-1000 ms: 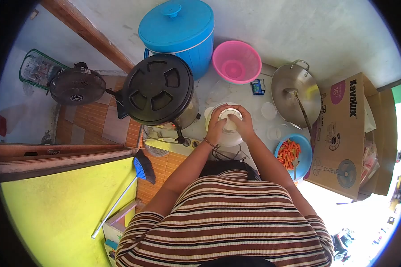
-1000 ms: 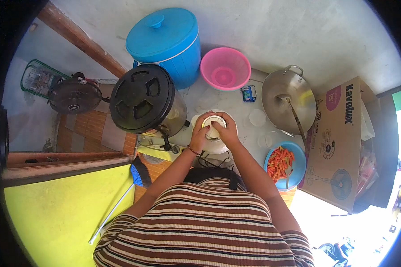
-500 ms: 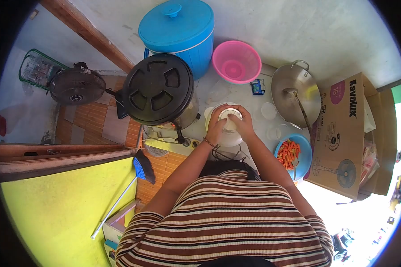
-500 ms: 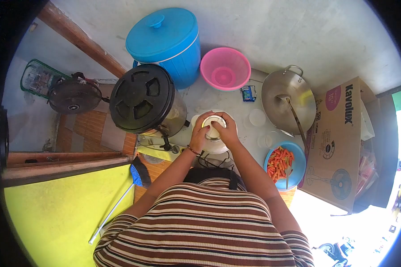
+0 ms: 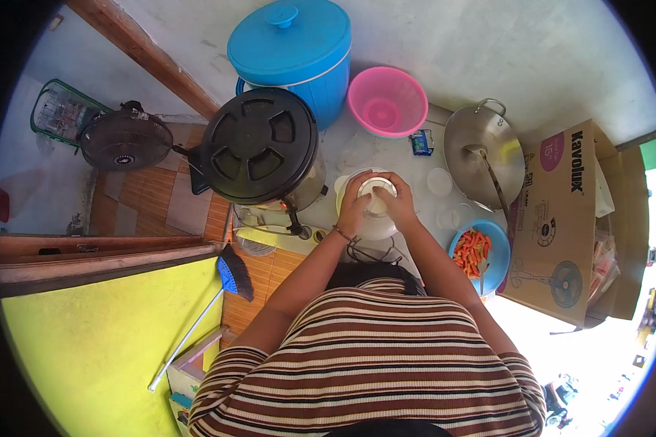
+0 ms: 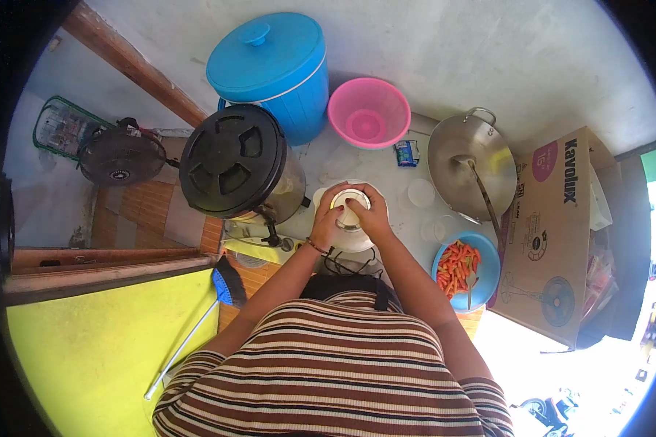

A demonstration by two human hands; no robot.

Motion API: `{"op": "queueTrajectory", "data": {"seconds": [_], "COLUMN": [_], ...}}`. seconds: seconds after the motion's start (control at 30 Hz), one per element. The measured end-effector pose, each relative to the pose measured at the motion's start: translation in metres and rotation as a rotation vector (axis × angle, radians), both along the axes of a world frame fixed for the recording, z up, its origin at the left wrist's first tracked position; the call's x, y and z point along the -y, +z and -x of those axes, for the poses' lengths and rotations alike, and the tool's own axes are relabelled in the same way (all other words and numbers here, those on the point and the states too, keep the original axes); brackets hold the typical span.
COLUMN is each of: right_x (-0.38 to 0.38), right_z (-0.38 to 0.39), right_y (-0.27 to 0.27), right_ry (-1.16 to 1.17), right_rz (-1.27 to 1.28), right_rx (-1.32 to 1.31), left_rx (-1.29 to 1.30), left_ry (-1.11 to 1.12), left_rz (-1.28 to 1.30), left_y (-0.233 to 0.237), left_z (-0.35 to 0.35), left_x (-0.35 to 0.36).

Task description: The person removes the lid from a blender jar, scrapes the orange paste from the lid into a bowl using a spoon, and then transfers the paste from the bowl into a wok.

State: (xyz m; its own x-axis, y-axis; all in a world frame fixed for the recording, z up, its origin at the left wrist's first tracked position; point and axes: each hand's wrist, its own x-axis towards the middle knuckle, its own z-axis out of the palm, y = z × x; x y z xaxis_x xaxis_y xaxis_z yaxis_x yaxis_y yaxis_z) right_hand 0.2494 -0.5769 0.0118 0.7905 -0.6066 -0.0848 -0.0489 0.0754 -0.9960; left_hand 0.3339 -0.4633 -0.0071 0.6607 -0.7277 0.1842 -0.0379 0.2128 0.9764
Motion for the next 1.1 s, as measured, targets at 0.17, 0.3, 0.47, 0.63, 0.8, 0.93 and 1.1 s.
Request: {"op": "queueTrajectory", "data": {"seconds": [0.17, 0.3, 0.47, 0.63, 0.8, 0.93, 1.1], "right_x": [0.001, 0.001, 0.001, -0.001, -0.001, 0.003, 0.002], "right_z": [0.001, 0.001, 0.0, 0.001, 0.001, 0.003, 0.005], "right_y": [-0.003, -0.001, 0.002, 0.001, 0.0, 0.013, 0.025], "right_ry": [0.01, 0.012, 0.009, 0.009, 0.033, 0.088, 0.07], "right_rz": [0.015, 0.044, 0.013, 0.005, -0.003, 0.056, 0.411], "right_rx": [-0.023, -0.005, 0.005, -0.011, 0.0, -0.031, -0.057], "left_rx": [-0.019, -0.003, -0.018, -0.33, -0.304, -0.368, -0.345], "left_ry": [-0.003, -0.005, -0.012, -0.072, -0.066, -0.067, -0.053], "left_rz": [0.021, 0.003, -0.04, 0.125, 0.192, 0.24, 0.231], "left_y": [-0.001, -0.001, 0.001, -0.008, -0.016, -0.022, -0.025], "left_z": [0.001, -0.001, -0.001, 0.001, -0.001, -0.001, 0.0], "left_x": [0.001, 0.001, 0.0, 0.003, 0.004, 0.006, 0.008]}}
